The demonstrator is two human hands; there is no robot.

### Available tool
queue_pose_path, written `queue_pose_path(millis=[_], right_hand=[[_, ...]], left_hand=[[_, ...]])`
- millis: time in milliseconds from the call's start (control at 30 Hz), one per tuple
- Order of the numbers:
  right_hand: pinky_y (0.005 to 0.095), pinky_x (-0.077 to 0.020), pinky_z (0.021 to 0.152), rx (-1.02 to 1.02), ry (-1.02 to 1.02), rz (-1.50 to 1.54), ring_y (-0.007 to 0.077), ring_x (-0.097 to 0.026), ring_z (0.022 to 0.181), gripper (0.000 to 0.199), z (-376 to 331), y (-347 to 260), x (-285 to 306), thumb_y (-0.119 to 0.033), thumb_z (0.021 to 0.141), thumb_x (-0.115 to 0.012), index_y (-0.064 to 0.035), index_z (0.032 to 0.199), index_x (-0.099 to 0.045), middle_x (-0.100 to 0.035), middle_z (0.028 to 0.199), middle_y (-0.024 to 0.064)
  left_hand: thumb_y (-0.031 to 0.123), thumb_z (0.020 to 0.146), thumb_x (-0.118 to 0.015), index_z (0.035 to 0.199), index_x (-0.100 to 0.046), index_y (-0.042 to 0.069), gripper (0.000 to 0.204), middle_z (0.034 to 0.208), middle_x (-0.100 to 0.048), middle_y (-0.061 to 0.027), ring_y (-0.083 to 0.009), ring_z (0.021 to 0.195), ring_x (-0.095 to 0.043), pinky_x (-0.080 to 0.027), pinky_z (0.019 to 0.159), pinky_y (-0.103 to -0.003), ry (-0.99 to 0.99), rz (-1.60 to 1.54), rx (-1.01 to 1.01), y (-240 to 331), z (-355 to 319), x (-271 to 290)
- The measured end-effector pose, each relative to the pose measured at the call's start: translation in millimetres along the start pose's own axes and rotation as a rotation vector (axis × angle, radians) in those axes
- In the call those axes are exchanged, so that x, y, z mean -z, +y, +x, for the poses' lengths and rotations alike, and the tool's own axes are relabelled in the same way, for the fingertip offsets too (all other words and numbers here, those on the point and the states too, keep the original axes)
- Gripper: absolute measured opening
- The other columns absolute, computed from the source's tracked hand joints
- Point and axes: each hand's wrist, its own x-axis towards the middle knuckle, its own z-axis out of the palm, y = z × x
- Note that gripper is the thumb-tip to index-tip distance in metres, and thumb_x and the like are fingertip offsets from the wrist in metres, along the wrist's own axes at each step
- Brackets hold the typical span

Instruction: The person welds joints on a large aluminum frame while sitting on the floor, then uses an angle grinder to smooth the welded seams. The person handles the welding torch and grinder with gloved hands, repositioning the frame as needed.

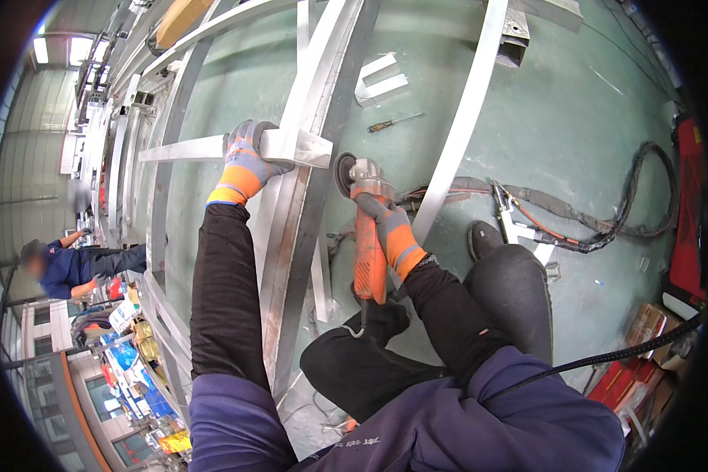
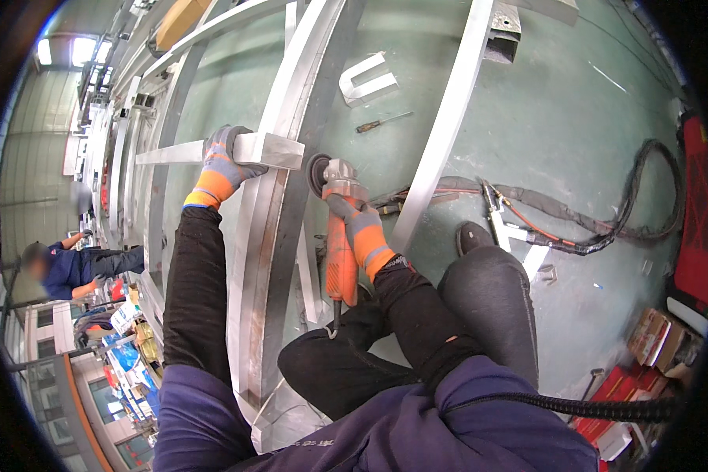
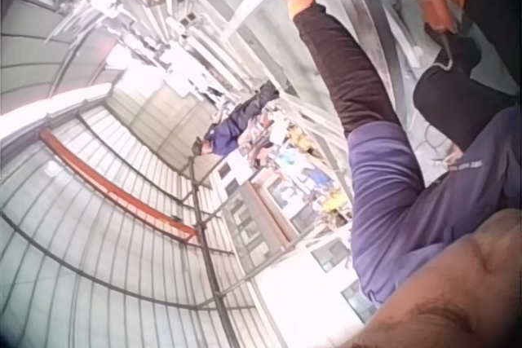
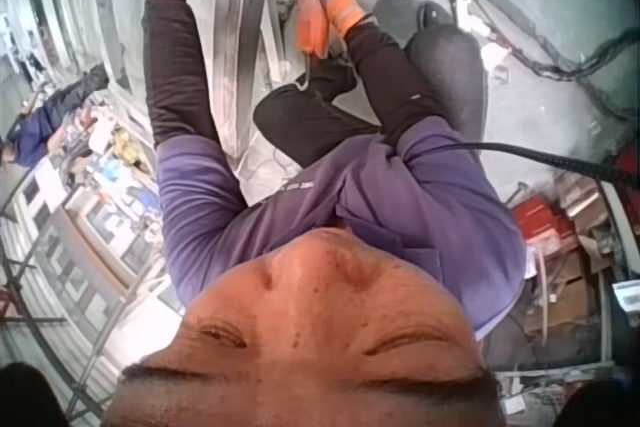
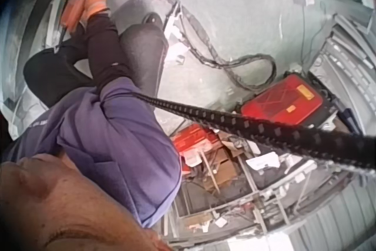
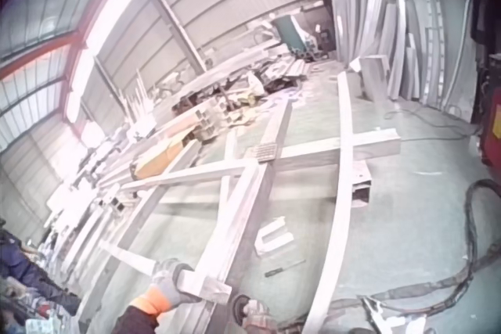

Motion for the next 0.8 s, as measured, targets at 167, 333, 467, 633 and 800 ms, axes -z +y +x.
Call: queue_pose_path(millis=[167, 333, 467, 633, 800], right_hand=[[0.0323, -0.0520, 0.067, 0.054, -0.087, 0.058, 0.0153, -0.062, 0.075, 0.051, -17.6, -18.4, -17.9, -0.035, 0.077, -0.081, 0.0023, 0.107, -0.065, -0.065, 0.088, 0.0059], [0.0321, -0.0525, 0.069, 0.200, -0.188, -0.110, 0.0142, -0.062, 0.077, 0.051, -9.6, -21.2, -26.1, -0.034, 0.078, -0.081, 0.0019, 0.110, -0.065, -0.066, 0.089, 0.0065], [0.0319, -0.0530, 0.068, 0.134, -0.132, 0.008, 0.0140, -0.062, 0.075, 0.053, -1.9, -16.7, -21.9, -0.035, 0.077, -0.082, 0.0033, 0.109, -0.065, -0.066, 0.089, 0.0076], [0.0332, -0.0549, 0.062, -0.040, 0.012, 0.024, 0.0179, -0.065, 0.071, 0.048, 5.0, -9.6, 1.5, -0.029, 0.081, -0.081, 0.0036, 0.111, -0.062, -0.066, 0.089, 0.0080], [0.0314, -0.0527, 0.070, 0.137, -0.151, -0.020, 0.0159, -0.064, 0.080, 0.058, 2.3, -21.1, -16.1, -0.035, 0.077, -0.083, 0.0043, 0.114, -0.062, -0.067, 0.094, 0.0073]], left_hand=[[0.038, 0.058, -0.090, 0.117, -0.061, 0.017, 0.070, 0.119, -0.060, -0.0077, -0.0307, 0.117, -0.054, -0.033, 0.109, -0.045, 0.001, 0.016, 0.001, 1.1, -1.9, 1.2], [0.039, 0.057, -0.090, 0.118, -0.060, 0.017, 0.071, 0.118, -0.060, -0.0082, -0.0319, 0.118, -0.053, -0.033, 0.108, -0.045, -0.014, -0.015, 0.000, 1.4, -1.2, 1.2], [0.039, 0.058, -0.090, 0.117, -0.061, 0.017, 0.070, 0.118, -0.060, -0.0083, -0.0325, 0.118, -0.052, -0.033, 0.108, -0.045, 0.013, 0.023, 0.004, -0.3, -1.0, -1.0], [0.038, 0.057, -0.090, 0.117, -0.061, 0.017, 0.070, 0.118, -0.061, -0.0077, -0.0321, 0.118, -0.052, -0.033, 0.108, -0.046, 0.040, -0.008, -0.037, 0.5, -3.6, 1.0], [0.041, 0.059, -0.089, 0.117, -0.061, 0.017, 0.069, 0.120, -0.060, -0.0076, -0.0327, 0.119, -0.052, -0.034, 0.108, -0.046, -0.015, -0.014, -0.040, 4.5, 1.0, 4.9]])
